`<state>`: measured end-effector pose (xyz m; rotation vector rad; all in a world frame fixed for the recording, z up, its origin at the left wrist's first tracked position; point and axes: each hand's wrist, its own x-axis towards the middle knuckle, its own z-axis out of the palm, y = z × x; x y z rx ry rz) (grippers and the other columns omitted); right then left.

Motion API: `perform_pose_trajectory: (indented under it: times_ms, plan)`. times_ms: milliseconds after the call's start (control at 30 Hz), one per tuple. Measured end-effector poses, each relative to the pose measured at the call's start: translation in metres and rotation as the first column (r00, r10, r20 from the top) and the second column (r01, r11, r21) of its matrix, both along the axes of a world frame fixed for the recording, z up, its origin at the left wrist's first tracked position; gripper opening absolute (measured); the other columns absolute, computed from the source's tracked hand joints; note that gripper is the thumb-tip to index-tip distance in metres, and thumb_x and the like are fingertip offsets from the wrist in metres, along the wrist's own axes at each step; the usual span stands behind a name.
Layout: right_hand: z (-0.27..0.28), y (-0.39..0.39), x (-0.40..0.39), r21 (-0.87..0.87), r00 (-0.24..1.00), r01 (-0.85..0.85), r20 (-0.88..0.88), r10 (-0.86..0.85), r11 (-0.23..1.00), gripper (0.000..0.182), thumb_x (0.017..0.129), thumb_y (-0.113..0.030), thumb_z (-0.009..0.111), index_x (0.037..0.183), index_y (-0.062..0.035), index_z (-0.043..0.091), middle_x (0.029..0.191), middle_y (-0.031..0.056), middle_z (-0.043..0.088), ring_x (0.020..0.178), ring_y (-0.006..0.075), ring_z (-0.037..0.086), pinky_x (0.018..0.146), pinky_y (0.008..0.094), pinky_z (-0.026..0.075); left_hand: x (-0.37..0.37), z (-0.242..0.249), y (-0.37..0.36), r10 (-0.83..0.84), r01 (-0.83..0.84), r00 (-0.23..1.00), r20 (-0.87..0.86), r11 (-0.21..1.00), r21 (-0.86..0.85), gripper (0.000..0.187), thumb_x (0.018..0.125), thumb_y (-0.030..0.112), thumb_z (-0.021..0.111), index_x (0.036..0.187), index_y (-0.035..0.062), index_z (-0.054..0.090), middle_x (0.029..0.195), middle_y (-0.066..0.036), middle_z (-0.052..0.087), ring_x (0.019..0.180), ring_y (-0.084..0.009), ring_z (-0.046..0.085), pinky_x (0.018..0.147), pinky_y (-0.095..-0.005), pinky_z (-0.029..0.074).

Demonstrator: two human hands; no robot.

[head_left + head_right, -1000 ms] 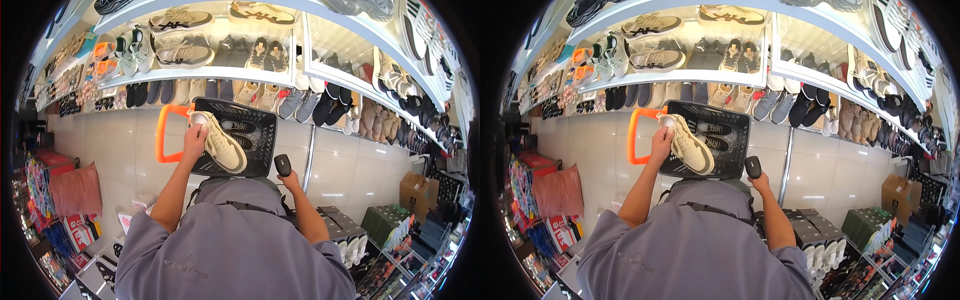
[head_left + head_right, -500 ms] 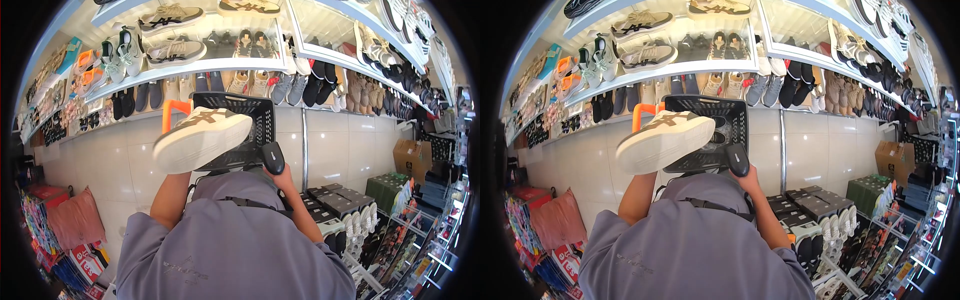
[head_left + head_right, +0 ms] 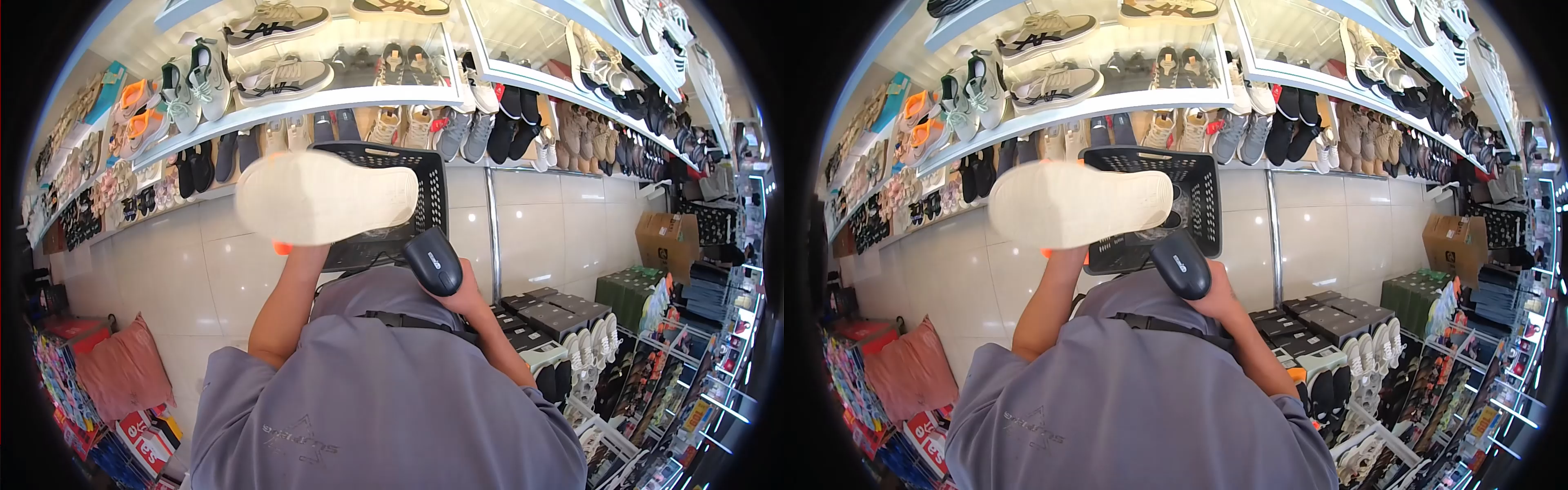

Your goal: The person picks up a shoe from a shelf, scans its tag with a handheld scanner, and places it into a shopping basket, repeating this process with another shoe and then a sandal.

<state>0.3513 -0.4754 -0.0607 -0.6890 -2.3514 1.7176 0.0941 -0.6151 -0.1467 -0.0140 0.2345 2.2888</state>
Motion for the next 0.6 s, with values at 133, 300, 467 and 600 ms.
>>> perform_pose_trajectory:
  times_ms: [133, 300, 467, 600]
  plan:
    - [-0.001, -0.004, -0.005, -0.048, 1.0, 0.026, 0.018, -0.025, 0.999, 0.027, 0.067, -0.009, 0.077, 0.088, -0.0004, 0.063, 0.077, 0.0097, 0.066, 0.07, 0.0159, 0.063, 0.067, 0.0291, 0.049, -0.006, 0.039, 0.016, -0.075, 0.111, 0.987, 0.141, 0.957, -0.268, 0.05, 0.095, 0.045, 0.047, 0.129, 0.007, 0.05, 0.128, -0.011, 0.055, 0.117, -0.0277, 0.054, 0.102, -0.0477, 0.042]
    - [-0.007, -0.007, -0.009, -0.088, 1.0, -0.004, 0.026, 0.006, 0.996, 0.03, 0.068, -0.01, 0.077, 0.092, -0.0005, 0.063, 0.082, 0.0107, 0.067, 0.074, 0.0166, 0.064, 0.069, 0.0291, 0.049, 0.0, 0.026, 0.029, -0.052, 0.112, 0.978, 0.201, 0.948, -0.298, 0.046, 0.096, 0.042, 0.047, 0.125, 0.0056, 0.053, 0.126, -0.011, 0.057, 0.116, -0.0258, 0.054, 0.102, -0.0445, 0.043]
    - [-0.006, -0.011, -0.012, -0.041, 0.992, -0.092, 0.085, 0.095, 0.995, 0.036, 0.07, -0.012, 0.076, 0.101, -0.0001, 0.063, 0.088, 0.0133, 0.068, 0.078, 0.0233, 0.066, 0.073, 0.0317, 0.05, -0.005, 0.005, 0.038, 0.143, 0.004, 0.934, 0.328, 0.913, -0.408, 0.029, 0.098, 0.024, 0.048, 0.12, 0.006, 0.055, 0.12, -0.009, 0.06, 0.112, -0.0242, 0.058, 0.095, -0.0384, 0.049]
    - [-0.012, -0.015, -0.013, -0.031, 0.998, -0.017, 0.068, 0.019, 0.999, 0.026, 0.075, -0.014, 0.076, 0.091, 0.0029, 0.065, 0.08, 0.0073, 0.069, 0.073, 0.0108, 0.061, 0.069, 0.0271, 0.048, -0.007, 0.018, 0.041, 0.193, -0.072, 0.958, 0.21, 0.875, -0.479, 0.022, 0.096, 0.018, 0.054, 0.113, 0.004, 0.055, 0.111, -0.01, 0.062, 0.103, -0.0224, 0.061, 0.09, -0.0361, 0.052]
